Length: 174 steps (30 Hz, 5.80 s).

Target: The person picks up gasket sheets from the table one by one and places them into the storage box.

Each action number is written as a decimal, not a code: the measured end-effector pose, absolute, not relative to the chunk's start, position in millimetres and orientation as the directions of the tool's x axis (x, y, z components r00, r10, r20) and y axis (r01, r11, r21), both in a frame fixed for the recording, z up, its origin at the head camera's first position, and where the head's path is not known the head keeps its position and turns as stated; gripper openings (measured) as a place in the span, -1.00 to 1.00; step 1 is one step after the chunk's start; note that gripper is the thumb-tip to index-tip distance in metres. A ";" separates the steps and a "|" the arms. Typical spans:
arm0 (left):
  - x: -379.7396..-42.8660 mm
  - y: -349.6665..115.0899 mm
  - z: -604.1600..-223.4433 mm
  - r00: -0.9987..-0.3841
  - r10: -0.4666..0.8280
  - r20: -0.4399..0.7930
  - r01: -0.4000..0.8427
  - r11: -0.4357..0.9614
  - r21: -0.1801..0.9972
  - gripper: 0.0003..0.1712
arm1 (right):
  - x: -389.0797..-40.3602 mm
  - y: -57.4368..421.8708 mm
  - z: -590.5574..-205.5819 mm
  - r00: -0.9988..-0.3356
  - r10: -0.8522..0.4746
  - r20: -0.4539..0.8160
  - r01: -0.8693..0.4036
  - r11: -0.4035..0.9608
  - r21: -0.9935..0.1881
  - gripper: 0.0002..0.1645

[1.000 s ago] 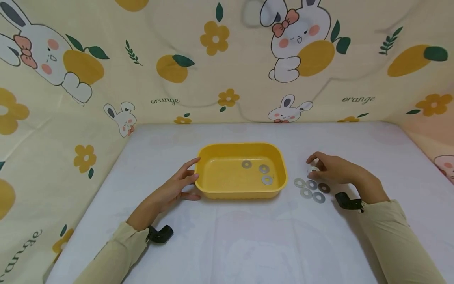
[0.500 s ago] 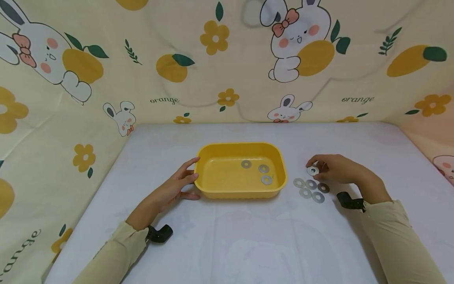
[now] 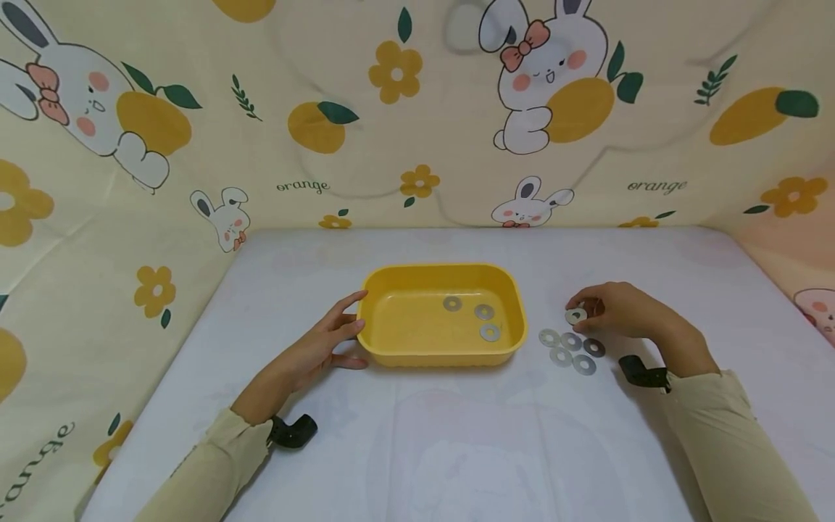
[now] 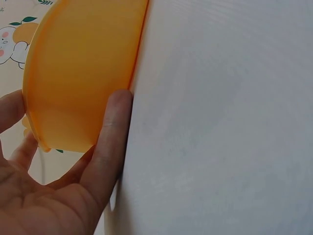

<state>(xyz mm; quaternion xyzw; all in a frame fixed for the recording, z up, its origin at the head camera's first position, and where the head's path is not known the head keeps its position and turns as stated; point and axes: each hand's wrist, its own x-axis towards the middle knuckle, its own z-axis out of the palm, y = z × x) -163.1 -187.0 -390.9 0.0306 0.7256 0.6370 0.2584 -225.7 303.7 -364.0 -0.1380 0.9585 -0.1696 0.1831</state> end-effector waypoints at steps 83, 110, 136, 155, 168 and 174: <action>-163.4 -185.5 -391.4 -0.869 0.355 -0.345 -0.292 0.194 0.936 -0.34 | -224.7 300.1 -363.0 -0.933 -0.254 -0.254 -0.151 0.919 -0.364 -0.43; -163.6 -184.4 -390.5 -0.870 0.351 -0.346 -0.295 0.193 0.936 -0.34 | -221.6 297.9 -356.3 -0.952 -0.270 -0.144 -0.199 0.903 -0.380 -0.47; -163.4 -187.5 -392.0 -0.870 0.356 -0.342 -0.298 0.174 0.939 -0.31 | -212.2 280.9 -331.7 -0.940 -0.342 0.013 -0.325 0.881 -0.343 -0.49; -163.0 -187.4 -393.5 -0.871 0.356 -0.337 -0.291 0.178 0.940 -0.31 | -208.3 249.2 -316.0 -0.925 -0.360 0.124 -0.380 0.846 -0.375 -0.54; -165.1 -189.5 -395.9 -0.867 0.378 -0.323 -0.276 0.174 0.945 -0.34 | -214.0 227.4 -317.2 -0.916 -0.381 0.125 -0.398 0.823 -0.405 -0.55; -164.7 -189.6 -395.3 -0.867 0.377 -0.326 -0.279 0.174 0.944 -0.34 | -214.9 216.4 -316.5 -0.898 -0.420 0.133 -0.435 0.796 -0.421 -0.55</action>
